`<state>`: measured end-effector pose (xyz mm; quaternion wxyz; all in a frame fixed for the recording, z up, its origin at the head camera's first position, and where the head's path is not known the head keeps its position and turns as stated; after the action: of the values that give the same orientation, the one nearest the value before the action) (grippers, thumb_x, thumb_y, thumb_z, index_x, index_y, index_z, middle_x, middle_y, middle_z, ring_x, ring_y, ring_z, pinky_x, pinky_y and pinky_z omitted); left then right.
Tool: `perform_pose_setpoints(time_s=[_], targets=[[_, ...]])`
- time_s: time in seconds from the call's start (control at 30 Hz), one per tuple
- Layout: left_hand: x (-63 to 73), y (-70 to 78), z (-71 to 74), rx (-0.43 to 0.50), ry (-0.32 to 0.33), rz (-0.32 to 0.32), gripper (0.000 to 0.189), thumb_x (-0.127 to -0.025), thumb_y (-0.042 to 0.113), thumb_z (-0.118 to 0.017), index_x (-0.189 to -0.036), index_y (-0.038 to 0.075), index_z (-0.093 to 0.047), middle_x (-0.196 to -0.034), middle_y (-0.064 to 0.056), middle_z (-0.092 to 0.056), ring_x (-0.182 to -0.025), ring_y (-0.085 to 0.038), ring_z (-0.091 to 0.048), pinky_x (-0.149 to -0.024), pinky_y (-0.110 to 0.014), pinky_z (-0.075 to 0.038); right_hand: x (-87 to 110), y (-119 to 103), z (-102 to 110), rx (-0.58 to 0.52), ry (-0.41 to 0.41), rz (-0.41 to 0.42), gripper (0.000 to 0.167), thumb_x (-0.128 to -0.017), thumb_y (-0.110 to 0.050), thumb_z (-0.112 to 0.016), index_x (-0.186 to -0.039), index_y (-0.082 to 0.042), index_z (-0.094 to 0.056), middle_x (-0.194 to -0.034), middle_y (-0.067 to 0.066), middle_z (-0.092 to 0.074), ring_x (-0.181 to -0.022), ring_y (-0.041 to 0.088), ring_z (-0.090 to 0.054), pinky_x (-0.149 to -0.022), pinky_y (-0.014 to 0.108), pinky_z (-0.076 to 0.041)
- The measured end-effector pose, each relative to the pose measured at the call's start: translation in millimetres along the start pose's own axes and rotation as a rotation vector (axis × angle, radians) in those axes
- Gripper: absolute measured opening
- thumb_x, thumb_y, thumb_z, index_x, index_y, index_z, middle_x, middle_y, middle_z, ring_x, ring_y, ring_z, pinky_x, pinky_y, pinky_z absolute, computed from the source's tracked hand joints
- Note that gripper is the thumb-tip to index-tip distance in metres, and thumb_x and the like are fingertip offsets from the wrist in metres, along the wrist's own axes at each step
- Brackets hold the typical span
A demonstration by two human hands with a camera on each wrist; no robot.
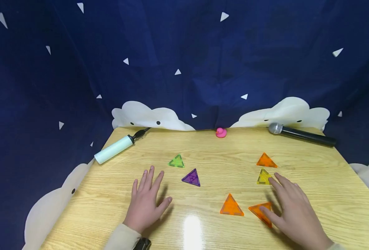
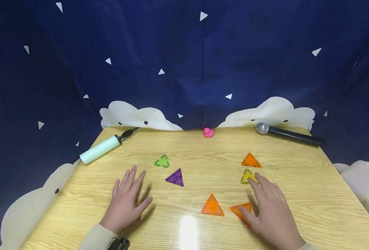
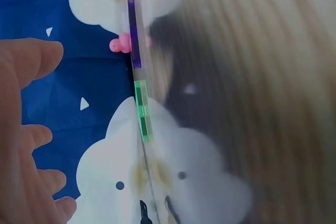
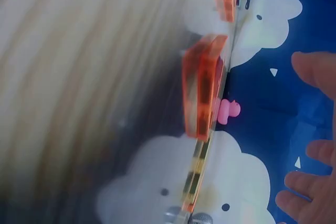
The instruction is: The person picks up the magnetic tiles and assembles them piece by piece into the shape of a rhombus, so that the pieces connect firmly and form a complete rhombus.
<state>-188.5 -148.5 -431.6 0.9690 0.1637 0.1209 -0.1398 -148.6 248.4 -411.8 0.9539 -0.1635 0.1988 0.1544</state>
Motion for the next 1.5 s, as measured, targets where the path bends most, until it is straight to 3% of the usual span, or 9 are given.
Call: perform_pose_setpoints(time_s=[0.2,0.33,0.53,0.8,1.03,1.3,1.5], targets=[[-3.5,5.7,-2.2,0.015,0.004,-0.020,0.084,-0.089,0.054,-0.068,-0.157,0.018,-0.034,-0.166,-0.016,-0.016,-0.151,-0.039,-0.016,-0.115,-0.066,-0.008,-4.7,-9.7,-4.7,-0.043,0.006,-0.014,0.087,-0.074,-0.046,-0.087,-0.142,-0.005,-0.051,-0.147,0.021,-0.045,-0.128,0.045,-0.042,-0.106,0.063,-0.027],[-5.0,9.0,-2.4,0.024,0.020,-0.037,0.083,-0.088,0.052,-0.069,-0.156,0.016,-0.037,-0.164,-0.018,-0.020,-0.149,-0.042,-0.022,-0.113,-0.068,-0.016,-6.3,-14.7,-8.5,-0.074,-0.001,-0.031,0.085,-0.075,-0.045,-0.087,-0.142,-0.006,-0.051,-0.143,0.022,-0.048,-0.127,0.045,-0.043,-0.100,0.064,-0.031],[-7.0,11.4,-8.5,0.055,-0.016,-0.038,0.083,-0.089,0.049,-0.070,-0.156,0.015,-0.036,-0.163,-0.018,-0.023,-0.147,-0.043,-0.026,-0.110,-0.067,-0.024,-8.7,-22.1,-16.7,-0.080,-0.030,-0.026,0.078,-0.074,-0.041,-0.088,-0.137,-0.007,-0.056,-0.135,0.014,-0.057,-0.123,0.038,-0.050,-0.097,0.060,-0.035],[-11.4,13.6,-21.6,0.181,-0.075,-0.027,0.084,-0.089,0.050,-0.068,-0.157,0.014,-0.034,-0.162,-0.018,-0.026,-0.146,-0.040,-0.028,-0.112,-0.066,-0.022,-11.7,-33.0,-26.8,-0.097,-0.051,-0.010,0.066,-0.073,-0.038,-0.089,-0.127,-0.010,-0.064,-0.123,0.005,-0.066,-0.117,0.033,-0.056,-0.098,0.058,-0.036],[-16.8,16.2,-30.9,0.300,-0.109,-0.009,0.084,-0.089,0.049,-0.069,-0.156,0.011,-0.034,-0.162,-0.019,-0.026,-0.147,-0.040,-0.026,-0.113,-0.064,-0.020,-12.5,-40.3,-37.5,-0.130,-0.094,-0.023,0.065,-0.072,-0.041,-0.089,-0.125,-0.012,-0.066,-0.120,0.000,-0.067,-0.115,0.028,-0.059,-0.101,0.054,-0.036],[-25.4,17.5,-47.8,0.370,-0.180,0.028,0.084,-0.091,0.046,-0.067,-0.158,0.011,-0.030,-0.160,-0.014,-0.033,-0.146,-0.037,-0.030,-0.112,-0.065,-0.021,-12.8,-45.4,-47.6,-0.175,-0.128,-0.047,0.064,-0.074,-0.046,-0.087,-0.126,-0.015,-0.066,-0.120,-0.002,-0.067,-0.114,0.028,-0.060,-0.098,0.054,-0.040],[-31.1,16.8,-53.4,0.388,-0.177,0.074,0.082,-0.089,0.045,-0.068,-0.157,0.013,-0.034,-0.152,-0.012,-0.047,-0.139,-0.037,-0.039,-0.109,-0.064,-0.022,-13.3,-46.5,-54.6,-0.203,-0.153,-0.071,0.064,-0.075,-0.051,-0.085,-0.125,-0.016,-0.067,-0.121,-0.002,-0.067,-0.115,0.028,-0.060,-0.099,0.054,-0.039]])
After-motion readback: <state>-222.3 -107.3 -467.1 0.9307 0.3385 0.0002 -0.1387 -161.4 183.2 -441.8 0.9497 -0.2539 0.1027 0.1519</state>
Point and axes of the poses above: each hand's wrist, its own x-axis away from the middle knuckle, its own z-axis out of the back of the hand, y = z × x, the point moved 8 cm from there along -x, towards the middle knuckle
